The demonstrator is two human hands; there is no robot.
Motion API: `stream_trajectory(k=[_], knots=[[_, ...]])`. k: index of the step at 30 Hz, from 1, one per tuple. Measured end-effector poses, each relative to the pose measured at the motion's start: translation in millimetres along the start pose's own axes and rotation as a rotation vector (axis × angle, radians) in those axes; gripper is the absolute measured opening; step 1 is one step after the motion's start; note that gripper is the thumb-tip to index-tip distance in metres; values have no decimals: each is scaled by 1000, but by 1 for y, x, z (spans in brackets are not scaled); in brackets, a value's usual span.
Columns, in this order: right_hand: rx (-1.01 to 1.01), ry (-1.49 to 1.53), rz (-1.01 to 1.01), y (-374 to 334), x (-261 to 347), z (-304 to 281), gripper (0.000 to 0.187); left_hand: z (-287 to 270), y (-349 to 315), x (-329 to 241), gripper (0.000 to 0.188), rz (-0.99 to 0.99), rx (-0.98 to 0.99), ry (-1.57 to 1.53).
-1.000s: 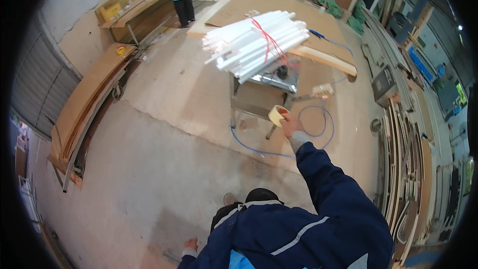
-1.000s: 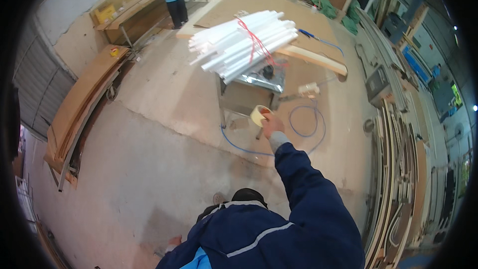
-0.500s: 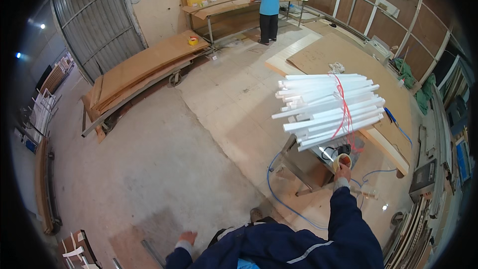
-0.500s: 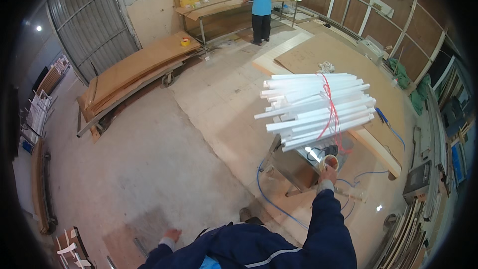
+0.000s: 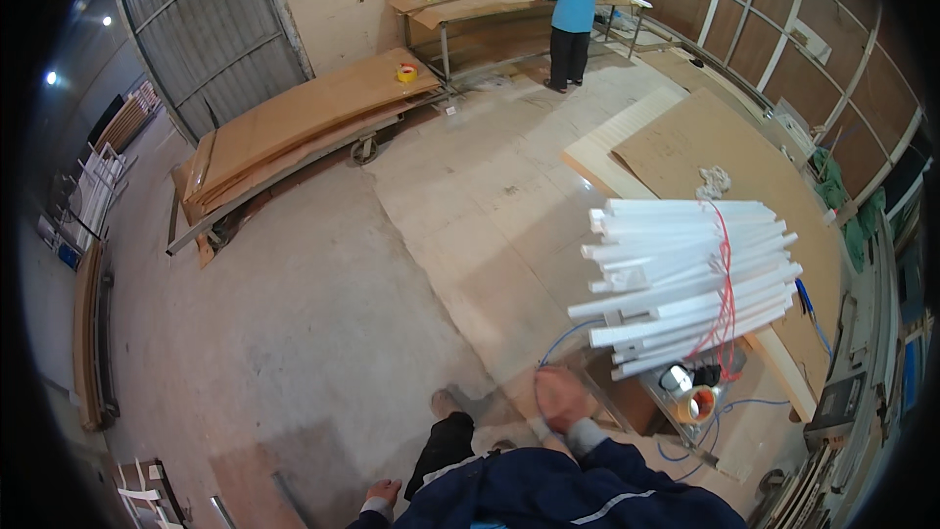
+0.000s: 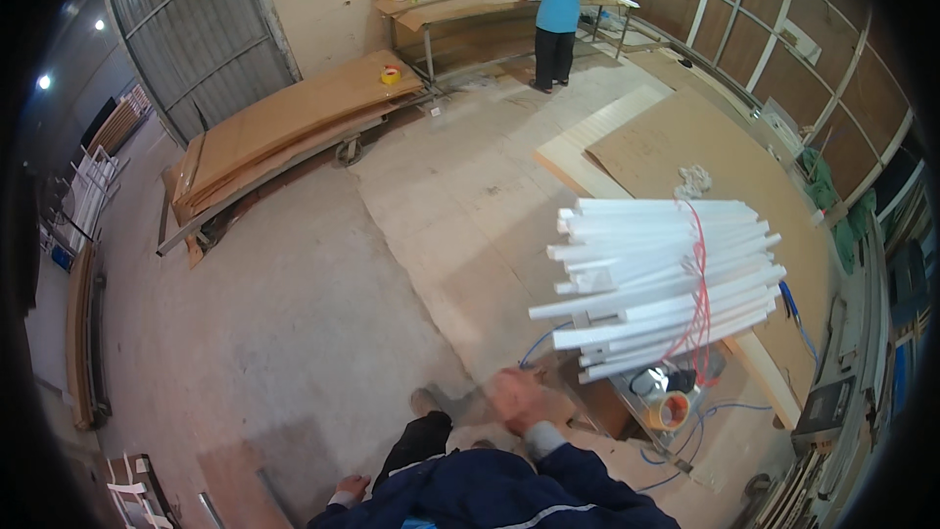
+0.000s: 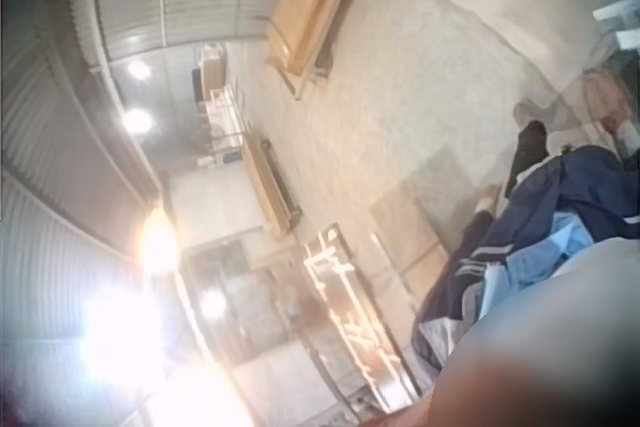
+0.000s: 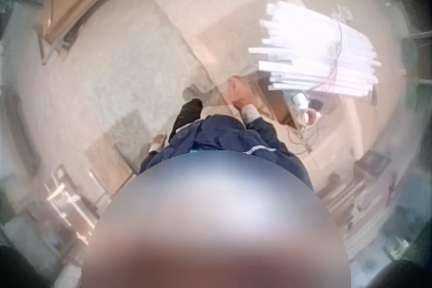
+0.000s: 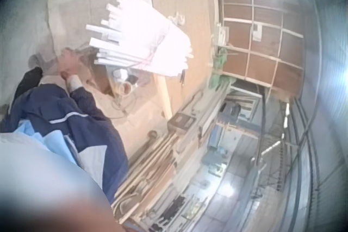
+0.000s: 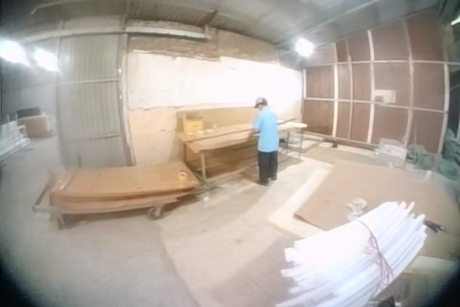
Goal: The person applies masking tape across a large wooden panel in a grid pattern, then uses a utility knife to cut a long wooden trim piece on a workbench. The taped panel is left on the table while the trim is trimmed to length.
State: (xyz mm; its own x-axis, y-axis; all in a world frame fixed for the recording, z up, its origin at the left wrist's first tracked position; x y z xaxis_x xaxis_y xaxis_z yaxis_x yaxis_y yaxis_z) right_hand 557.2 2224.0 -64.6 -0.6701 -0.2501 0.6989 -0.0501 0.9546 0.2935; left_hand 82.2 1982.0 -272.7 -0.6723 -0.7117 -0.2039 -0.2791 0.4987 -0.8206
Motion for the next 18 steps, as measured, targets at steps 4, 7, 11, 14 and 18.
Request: stream_trajectory(k=[4,7,11,14,18], knots=[[303,188,-183,137,60,85,20,-50,39,-75,79,-11,-224,-229],[285,264,-88,243,59,128,24,-98,91,-105,75,-14,-201,-259],[448,-5,306,349,-18,182,48,-170,188,-135,64,-112,-29,-5],[587,-240,427,366,-124,211,55,-220,244,-173,76,-223,142,-35],[916,-574,742,292,-273,210,52,-306,305,-277,75,-22,-88,-86]])
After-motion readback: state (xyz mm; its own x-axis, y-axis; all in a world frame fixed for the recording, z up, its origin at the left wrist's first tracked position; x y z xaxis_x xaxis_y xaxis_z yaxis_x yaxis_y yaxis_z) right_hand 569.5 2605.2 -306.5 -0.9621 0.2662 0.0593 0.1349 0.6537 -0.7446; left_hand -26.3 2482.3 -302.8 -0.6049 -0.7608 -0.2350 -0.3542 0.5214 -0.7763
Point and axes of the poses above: each hand's wrist, its own y-axis towards the middle knuckle, its own z-axis out of the palm, x = y × z, the point moved 2 cm from there along y, towards the middle knuckle, and after that the axes turned 2 degrees about -y, right-handed, at the moved point
